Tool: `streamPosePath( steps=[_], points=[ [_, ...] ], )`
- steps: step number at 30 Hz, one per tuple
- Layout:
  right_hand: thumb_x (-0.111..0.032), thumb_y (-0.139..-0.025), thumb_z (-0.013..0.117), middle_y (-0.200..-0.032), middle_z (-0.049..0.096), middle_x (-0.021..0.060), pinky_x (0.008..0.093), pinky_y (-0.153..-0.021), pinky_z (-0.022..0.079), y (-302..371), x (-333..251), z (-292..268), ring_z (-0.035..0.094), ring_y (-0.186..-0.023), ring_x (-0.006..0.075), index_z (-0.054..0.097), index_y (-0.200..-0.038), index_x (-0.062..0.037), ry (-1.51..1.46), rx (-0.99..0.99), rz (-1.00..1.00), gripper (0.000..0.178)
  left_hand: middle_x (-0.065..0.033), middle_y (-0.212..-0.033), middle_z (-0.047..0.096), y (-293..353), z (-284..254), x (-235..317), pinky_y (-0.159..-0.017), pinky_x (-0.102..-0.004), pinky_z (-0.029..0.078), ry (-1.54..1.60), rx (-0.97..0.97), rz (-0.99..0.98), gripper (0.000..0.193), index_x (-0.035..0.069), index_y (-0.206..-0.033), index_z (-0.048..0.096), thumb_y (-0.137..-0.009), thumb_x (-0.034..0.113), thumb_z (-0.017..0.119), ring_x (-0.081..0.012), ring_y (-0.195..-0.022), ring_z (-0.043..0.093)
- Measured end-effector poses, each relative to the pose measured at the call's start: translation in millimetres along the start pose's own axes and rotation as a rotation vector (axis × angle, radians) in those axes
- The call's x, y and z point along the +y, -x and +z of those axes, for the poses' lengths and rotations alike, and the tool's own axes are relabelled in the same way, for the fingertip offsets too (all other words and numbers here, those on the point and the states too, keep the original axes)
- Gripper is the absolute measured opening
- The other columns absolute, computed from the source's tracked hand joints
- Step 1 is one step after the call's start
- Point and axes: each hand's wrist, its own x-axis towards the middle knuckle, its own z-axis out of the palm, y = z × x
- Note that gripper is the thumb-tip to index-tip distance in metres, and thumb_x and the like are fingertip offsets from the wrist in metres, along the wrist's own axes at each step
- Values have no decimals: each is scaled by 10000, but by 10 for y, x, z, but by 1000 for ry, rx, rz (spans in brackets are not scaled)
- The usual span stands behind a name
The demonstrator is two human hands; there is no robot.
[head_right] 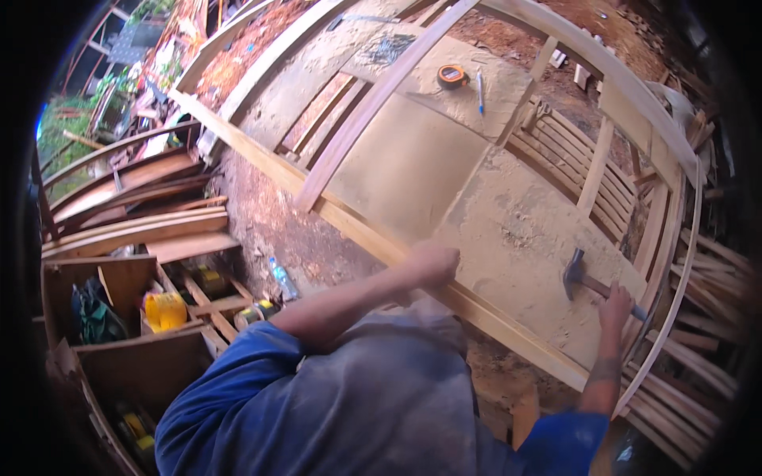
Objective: The person hammers nails into wood to assemble a frame, uses a tape measure and pen to measure and mark wood pieces, and sands the frame edges using a handheld grinder.
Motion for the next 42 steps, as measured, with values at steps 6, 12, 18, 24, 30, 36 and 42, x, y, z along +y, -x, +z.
streamPosePath(
  steps=[6,12,18,24,30,36,42],
  points=[
    [-237,-801,662,-775,640,225,529,-682,496,-43,-79,-879,634,-749,447,616,-958,-37,-295,-5,-267,259,-154,-930,725,275,-557,7,-860,-403,528,650,435,-123,219,4,-1050,683,-884,59,551,-263,-929,692],
    [-280,-1056,494,-622,471,0,267,-409,436,52,-792,-1205,475,-440,94,474,-1063,-98,-1213,-836,-170,183,-100,-736,640,785,-761,-460,-687,-347,485,602,1239,-330,152,8,-983,658,-967,125,561,-199,-691,602],
    [-252,-1049,512,-671,498,15,264,-405,421,125,-1475,-1613,480,-452,93,452,-1086,-79,-1402,-1229,-360,187,-113,-812,729,1305,-1041,-1240,-685,-295,495,391,1544,-602,203,-29,-968,724,-962,159,646,-145,-735,657],
    [-203,-1030,525,-710,505,15,253,-424,432,66,-2072,-1984,499,-484,89,448,-1080,-63,-1366,-1217,-597,167,-102,-826,722,1130,-894,-1596,-672,-300,516,400,1447,-494,150,4,-988,743,-944,126,666,-145,-746,664],
    [-172,-1012,540,-690,481,-11,246,-458,419,9,-2568,-2339,474,-508,72,458,-1090,-38,-1419,-1044,-676,176,-118,-858,693,1054,-767,-1682,-668,-318,516,523,1484,-461,132,-5,-979,716,-949,102,644,-157,-735,647],
    [-159,-996,549,-668,511,22,277,-462,434,-5,-3082,-2595,517,-512,94,472,-1023,-40,-1223,-729,-810,144,-137,-909,710,1039,-727,-1710,-715,-336,531,464,1542,-462,127,-7,-997,716,-916,33,628,-225,-782,686],
    [-154,-955,551,-695,570,202,458,-594,451,130,-3475,-3608,605,-614,362,504,-1116,-5,-1148,-284,-1118,224,-154,-911,715,1075,-752,-1648,-730,-353,544,382,1581,-392,187,-2,-984,729,-862,-50,595,-281,-814,707]
  ],
)
